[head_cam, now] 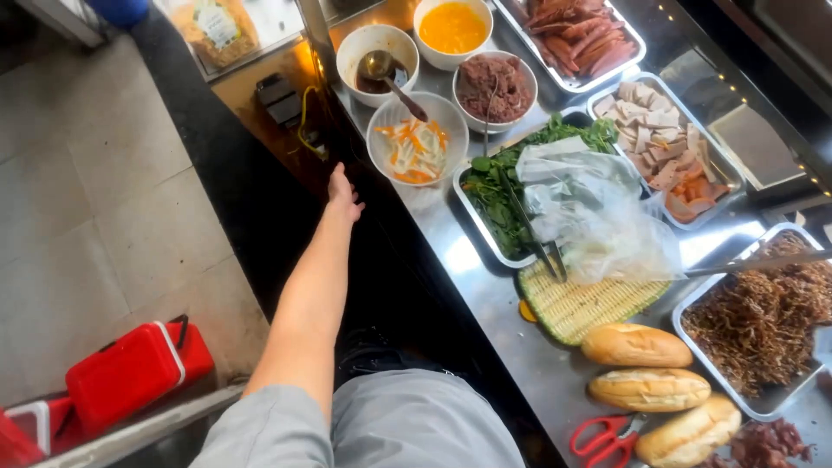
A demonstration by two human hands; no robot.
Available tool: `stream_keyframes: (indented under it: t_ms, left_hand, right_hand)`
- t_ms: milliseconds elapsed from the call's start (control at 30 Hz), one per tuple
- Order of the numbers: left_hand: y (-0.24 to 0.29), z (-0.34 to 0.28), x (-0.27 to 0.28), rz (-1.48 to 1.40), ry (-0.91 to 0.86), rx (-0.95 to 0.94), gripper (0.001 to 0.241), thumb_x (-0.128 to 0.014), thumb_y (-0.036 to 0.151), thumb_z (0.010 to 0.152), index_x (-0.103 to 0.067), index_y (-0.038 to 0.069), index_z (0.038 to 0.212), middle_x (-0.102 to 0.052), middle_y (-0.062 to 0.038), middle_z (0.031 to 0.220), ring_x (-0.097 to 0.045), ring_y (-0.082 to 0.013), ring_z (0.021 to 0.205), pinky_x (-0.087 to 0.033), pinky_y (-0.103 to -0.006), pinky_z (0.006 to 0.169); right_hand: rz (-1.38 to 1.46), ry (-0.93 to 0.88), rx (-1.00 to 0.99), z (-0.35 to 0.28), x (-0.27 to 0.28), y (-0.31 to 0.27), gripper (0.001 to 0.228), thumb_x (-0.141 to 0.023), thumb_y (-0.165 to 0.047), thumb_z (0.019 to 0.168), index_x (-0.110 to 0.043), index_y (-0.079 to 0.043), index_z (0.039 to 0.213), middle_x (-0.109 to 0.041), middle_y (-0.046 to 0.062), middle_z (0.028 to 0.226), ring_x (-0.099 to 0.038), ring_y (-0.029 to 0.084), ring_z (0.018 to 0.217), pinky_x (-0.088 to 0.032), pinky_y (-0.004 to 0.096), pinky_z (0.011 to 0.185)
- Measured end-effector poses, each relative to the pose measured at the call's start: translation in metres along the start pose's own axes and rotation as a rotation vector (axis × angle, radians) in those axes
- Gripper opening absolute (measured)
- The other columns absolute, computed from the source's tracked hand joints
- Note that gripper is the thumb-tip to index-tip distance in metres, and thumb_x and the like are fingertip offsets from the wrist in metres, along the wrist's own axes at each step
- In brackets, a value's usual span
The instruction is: Preparing sandwiches by heating ingredients in a microwave and assembling them with meat and vegetables in bread rolls.
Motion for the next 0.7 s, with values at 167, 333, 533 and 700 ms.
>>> stream_keyframes:
  t_ms: [167,333,533,700]
  left_hand:
    - [0.016,0.048,-0.036,-0.111,-0.011,0.168,0.094,-0.043,0.074,0.095,-0.025,0.01,0.163,-0.031,-0.023,0.163,-0.031,-0.0455,0.151,-0.021,-0.0637,0.123]
    - [-0.012,0.096,-0.018,-0.141,-0.118,0.265,0.082,-0.068,0.058,0.092,-0.038,0.002,0.144,-0.045,-0.017,0.116,-0.052,-0.0342,0.111,-0.045,-0.0522,0.106]
    - [0.01,0.064,0.064,-0.113,-0.153,0.292,0.079,-0.072,0.05,0.094,-0.038,-0.001,0.142,-0.044,-0.013,0.104,-0.055,-0.0308,0.098,-0.054,-0.0517,0.098]
    - [0.034,0.039,0.135,-0.13,-0.097,0.326,0.06,-0.077,0.052,0.088,-0.052,0.003,0.112,-0.047,-0.009,0.083,-0.058,-0.0285,0.08,-0.061,-0.0476,0.086]
  right_hand:
    - [-0.098,0.103,0.095,-0.108,-0.162,-0.028,0.025,-0.07,-0.03,0.111,-0.065,-0.011,0.126,-0.06,0.005,0.092,-0.055,0.015,0.08,-0.046,0.034,0.069]
    - [-0.079,-0.039,-0.095,-0.168,-0.43,-0.104,0.038,-0.078,0.0,0.086,-0.069,0.002,0.123,-0.068,0.018,0.087,-0.063,0.025,0.077,-0.051,0.041,0.067]
    - [-0.208,-0.215,-0.17,-0.155,-0.691,-0.126,0.037,-0.082,-0.012,0.082,-0.076,-0.012,0.118,-0.075,0.012,0.092,-0.069,0.024,0.086,-0.055,0.037,0.079]
    - [-0.392,-0.201,0.059,-0.095,-0.821,-0.133,0.028,-0.075,-0.027,0.088,-0.081,-0.021,0.115,-0.079,0.01,0.102,-0.072,0.031,0.104,-0.053,0.043,0.093]
Point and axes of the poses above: each hand's wrist, its own z-axis towards the middle knuckle, its own x-axis out of the back of the hand, y = z × x, the point moved 7 cm from there along z, towards the middle knuckle
